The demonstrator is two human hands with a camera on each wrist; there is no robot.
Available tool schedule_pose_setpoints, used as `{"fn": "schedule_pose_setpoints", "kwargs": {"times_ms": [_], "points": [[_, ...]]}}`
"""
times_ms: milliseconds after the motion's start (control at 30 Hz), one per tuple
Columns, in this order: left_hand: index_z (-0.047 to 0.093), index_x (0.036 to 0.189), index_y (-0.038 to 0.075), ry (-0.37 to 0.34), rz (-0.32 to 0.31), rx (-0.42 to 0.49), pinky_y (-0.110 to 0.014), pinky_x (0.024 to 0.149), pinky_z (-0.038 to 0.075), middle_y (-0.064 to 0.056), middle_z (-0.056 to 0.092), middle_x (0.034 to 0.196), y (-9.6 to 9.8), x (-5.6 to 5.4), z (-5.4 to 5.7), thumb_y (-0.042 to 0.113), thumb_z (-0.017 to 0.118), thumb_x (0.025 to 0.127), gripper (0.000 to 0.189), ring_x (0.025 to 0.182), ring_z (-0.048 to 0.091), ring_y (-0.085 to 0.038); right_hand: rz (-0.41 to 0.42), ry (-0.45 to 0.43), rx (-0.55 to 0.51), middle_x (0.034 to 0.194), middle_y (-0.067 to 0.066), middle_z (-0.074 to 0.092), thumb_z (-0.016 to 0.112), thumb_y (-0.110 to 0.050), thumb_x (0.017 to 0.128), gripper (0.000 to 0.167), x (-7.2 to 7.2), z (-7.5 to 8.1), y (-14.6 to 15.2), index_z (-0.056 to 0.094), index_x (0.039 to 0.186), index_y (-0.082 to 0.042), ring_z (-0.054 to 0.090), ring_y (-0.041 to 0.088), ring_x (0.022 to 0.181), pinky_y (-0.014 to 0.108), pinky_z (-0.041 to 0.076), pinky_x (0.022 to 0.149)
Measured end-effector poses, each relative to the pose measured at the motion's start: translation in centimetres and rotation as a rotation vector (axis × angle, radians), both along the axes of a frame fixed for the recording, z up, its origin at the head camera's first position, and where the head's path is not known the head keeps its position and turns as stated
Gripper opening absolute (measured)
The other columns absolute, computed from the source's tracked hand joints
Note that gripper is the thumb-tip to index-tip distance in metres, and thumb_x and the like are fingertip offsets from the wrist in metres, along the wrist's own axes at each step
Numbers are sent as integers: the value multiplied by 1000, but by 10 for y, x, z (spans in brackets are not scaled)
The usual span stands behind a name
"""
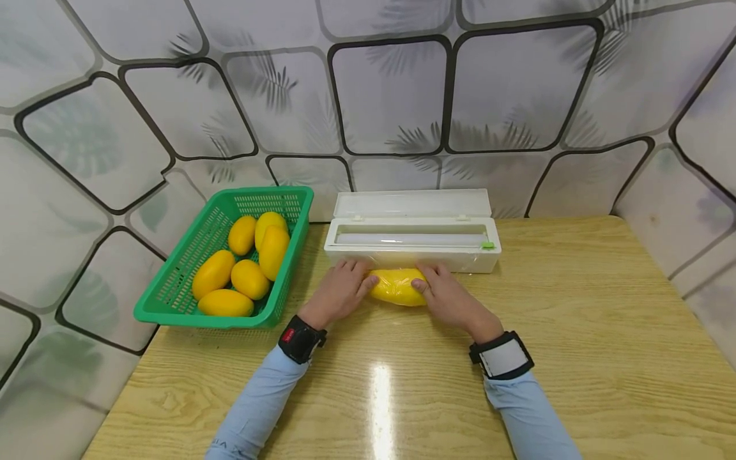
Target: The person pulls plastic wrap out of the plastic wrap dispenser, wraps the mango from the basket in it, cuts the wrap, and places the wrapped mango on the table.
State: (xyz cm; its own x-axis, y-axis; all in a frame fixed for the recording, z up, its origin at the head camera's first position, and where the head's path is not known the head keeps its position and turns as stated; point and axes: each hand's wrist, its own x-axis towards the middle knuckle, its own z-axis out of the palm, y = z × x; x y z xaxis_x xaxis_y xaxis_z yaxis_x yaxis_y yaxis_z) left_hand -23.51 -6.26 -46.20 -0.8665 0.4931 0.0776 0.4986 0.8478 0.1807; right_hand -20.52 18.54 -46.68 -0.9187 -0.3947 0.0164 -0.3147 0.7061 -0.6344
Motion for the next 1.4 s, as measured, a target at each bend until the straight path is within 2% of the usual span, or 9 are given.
{"fn": "schedule_pose_setpoints", "kwargs": {"times_ms": [133,300,367,433,700,833,1100,1267,1400], "points": [[46,141,8,113,-21,4,-48,101,46,-15,55,135,3,5,6,45,36,107,52,126,51,-34,4,-2,-8,136,34,37,34,-31,108,56,0,0,1,34,148,8,48,45,119,62,37,104],[56,132,7,293,-253,0,-42,102,46,-12,56,131,9,12,14,46,59,98,52,121,51,-31,8,6,-16,135,34,37,34,-30,108,55,-1,-1,2,34,147,8,48,44,118,62,37,104],[57,131,6,309,-335,-18,-39,103,45,-10,57,130,12,13,14,44,67,93,54,120,52,-28,8,10,-18,134,34,38,34,-29,108,54,-1,-1,2,35,147,8,48,44,117,62,37,104],[55,132,5,297,-366,-33,-36,105,43,-8,58,130,14,14,12,40,72,90,57,120,52,-26,7,11,-18,133,34,38,35,-29,108,54,-1,-1,1,35,146,9,49,43,116,62,38,103],[53,134,7,307,-317,-51,-33,103,45,-7,58,130,16,12,2,24,80,85,59,118,53,-24,0,45,9,130,33,39,38,-29,108,53,-1,0,-1,38,144,9,51,42,110,60,42,98],[52,134,10,320,-288,-86,-33,100,46,-5,59,129,17,11,-1,27,82,82,62,116,53,-23,-4,60,26,129,32,40,39,-28,107,52,0,0,-3,39,144,9,52,41,109,59,42,98],[50,133,10,363,-292,-149,-33,105,42,-3,59,128,14,9,-5,26,84,81,64,116,54,-22,-29,89,105,141,30,43,42,-40,105,63,3,1,-8,38,147,7,50,42,123,57,40,105],[49,133,11,362,-284,-157,-33,105,42,-3,58,129,14,10,-6,25,86,78,68,116,54,-22,-37,218,176,137,30,47,46,-40,104,61,6,3,-11,42,144,6,50,44,123,57,41,104],[50,133,11,370,-290,-156,-34,103,45,-3,58,129,16,9,-4,25,84,80,65,116,55,-22,-41,427,195,132,27,50,64,-39,96,61,11,12,-16,48,138,3,49,44,121,56,40,105]]}}
